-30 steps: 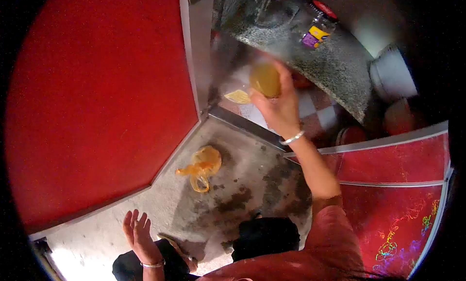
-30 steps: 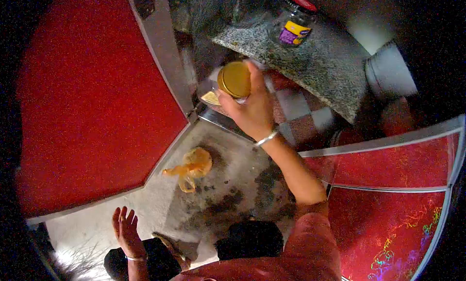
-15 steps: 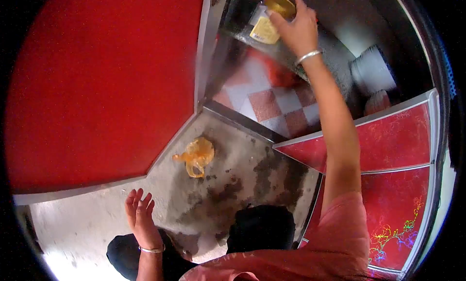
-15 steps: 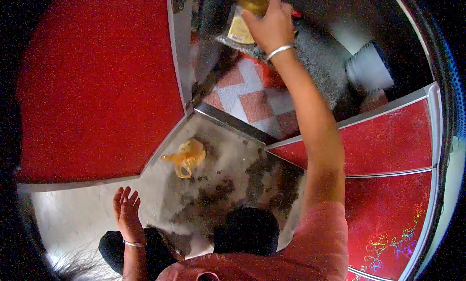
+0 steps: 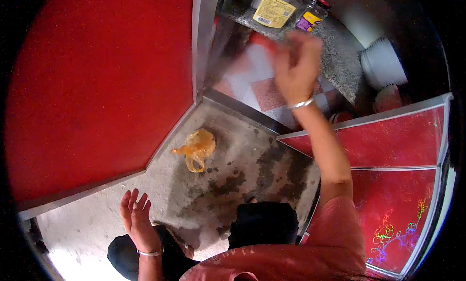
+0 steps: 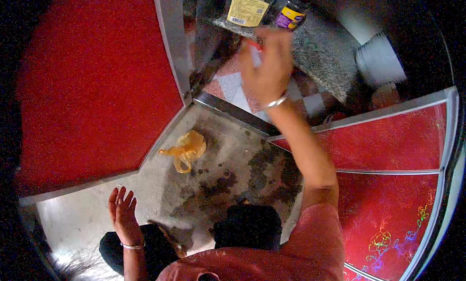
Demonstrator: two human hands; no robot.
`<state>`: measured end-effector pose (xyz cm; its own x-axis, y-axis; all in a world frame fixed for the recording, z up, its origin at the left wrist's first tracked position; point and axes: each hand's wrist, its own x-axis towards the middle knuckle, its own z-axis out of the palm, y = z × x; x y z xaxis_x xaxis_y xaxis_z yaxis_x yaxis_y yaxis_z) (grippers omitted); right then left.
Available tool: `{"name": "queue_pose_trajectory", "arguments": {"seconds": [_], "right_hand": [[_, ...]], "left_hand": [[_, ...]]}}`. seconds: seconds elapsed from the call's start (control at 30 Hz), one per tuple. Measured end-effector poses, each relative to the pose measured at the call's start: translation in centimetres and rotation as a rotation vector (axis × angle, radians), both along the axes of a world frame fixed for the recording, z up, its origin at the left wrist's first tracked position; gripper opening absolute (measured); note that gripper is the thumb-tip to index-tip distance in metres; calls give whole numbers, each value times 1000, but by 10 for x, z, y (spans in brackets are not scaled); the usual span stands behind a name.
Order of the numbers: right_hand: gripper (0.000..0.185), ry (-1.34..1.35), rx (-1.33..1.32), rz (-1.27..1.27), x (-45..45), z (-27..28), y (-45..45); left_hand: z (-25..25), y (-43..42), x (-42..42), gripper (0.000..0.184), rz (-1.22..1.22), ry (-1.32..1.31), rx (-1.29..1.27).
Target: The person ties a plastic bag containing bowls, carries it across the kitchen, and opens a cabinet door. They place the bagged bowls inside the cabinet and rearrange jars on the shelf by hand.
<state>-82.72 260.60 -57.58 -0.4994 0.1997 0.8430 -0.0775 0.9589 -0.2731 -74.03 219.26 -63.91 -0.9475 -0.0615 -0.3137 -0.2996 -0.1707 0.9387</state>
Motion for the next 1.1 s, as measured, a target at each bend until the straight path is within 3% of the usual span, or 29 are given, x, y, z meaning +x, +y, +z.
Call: {"name": "queue_pose_trajectory", "arguments": {"seconds": [0.07,0.17,0.23,0.37,0.4,0.47,0.7,1.1], "right_hand": [[43,-199,151,63,-5,-65,8],[50,-434,-197,-17,-45,-134,36],[57,-406,-122,-114,-100,-186,88],[71,-546,-71,-169,-173,-190,146],[67,-477,126,-275,-190,-194,154],[66,-497,244,-372,-211,-198,171],[61,-764,189,-374,-234,-189,184],[54,-793,140,-394,-245,-199,168]], "left_hand": [[-1,0,3,41,15,-11,-20],[3,3,7,44,69,-52,-45],[5,2,12,45,94,-55,-54],[11,1,21,46,194,-55,-117],[7,-2,23,46,231,-65,-128],[3,-9,29,49,245,-68,-193],[1,-10,39,50,326,-100,-282],[-1,0,34,44,395,-131,-276]]}}
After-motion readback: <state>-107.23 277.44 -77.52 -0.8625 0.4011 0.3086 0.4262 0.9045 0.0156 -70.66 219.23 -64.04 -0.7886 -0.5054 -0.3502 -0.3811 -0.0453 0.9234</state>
